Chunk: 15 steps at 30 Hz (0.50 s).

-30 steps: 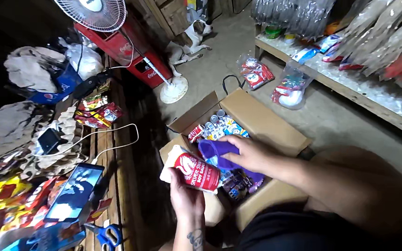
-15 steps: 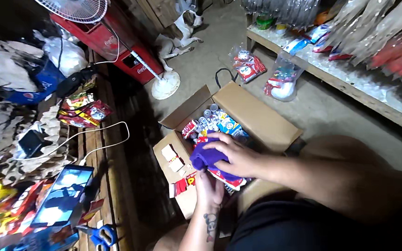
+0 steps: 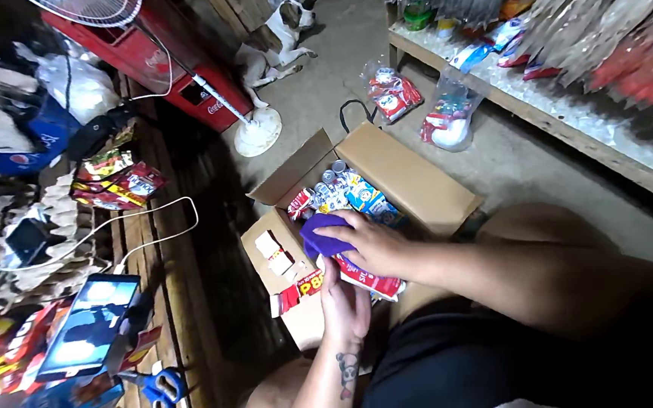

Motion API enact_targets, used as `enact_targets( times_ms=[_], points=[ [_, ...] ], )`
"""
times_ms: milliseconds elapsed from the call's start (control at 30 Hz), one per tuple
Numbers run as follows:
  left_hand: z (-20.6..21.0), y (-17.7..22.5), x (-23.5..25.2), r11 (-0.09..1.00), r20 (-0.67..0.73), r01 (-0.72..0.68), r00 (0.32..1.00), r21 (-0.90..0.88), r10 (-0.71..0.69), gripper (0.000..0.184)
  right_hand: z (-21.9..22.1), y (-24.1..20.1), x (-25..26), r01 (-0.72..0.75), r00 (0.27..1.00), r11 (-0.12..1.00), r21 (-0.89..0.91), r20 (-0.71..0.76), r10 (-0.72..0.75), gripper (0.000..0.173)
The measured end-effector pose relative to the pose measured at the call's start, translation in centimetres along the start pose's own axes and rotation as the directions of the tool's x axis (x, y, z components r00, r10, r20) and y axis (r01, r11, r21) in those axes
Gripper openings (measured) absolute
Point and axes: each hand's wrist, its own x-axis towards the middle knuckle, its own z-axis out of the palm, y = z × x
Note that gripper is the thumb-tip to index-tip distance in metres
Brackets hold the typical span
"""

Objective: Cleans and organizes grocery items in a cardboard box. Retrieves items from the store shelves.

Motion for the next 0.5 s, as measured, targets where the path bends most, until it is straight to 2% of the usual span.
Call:
enact_targets(
  times_ms=[100,200,267,333,500],
  points=[
    [-0.1,0.5,-0.1,1.000,-0.073,-0.028,0.997,0.004,0.028,0.042,1.5,0.0,-0.4,0.077,0.997,0.996,-0.042,-0.021,-0.078,0.054],
    [-1.2,1.9,0.6,0.994,0.007,-0.110,0.994,0.007,0.110,0.039,3.5,1.1,-1.1,0.219,0.972,0.966,-0.138,-0.057,-0.228,0.048],
    [-1.5,3.1,1.2,0.984,0.023,-0.176,0.984,-0.004,0.176,0.044,3.5,0.8,-1.4,0.289,0.953,0.945,-0.153,-0.053,-0.300,0.049],
    [-1.3,4.5,1.5,0.975,-0.006,-0.221,0.975,-0.025,0.221,0.052,3.2,0.4,-1.7,0.323,0.945,0.934,-0.150,0.005,-0.326,0.053],
    [-2.1,7.0,1.8,0.907,0.039,-0.419,0.906,-0.039,0.421,0.045,2.5,0.5,-1.7,0.340,0.939,0.934,-0.109,0.095,-0.331,0.061]
  ],
)
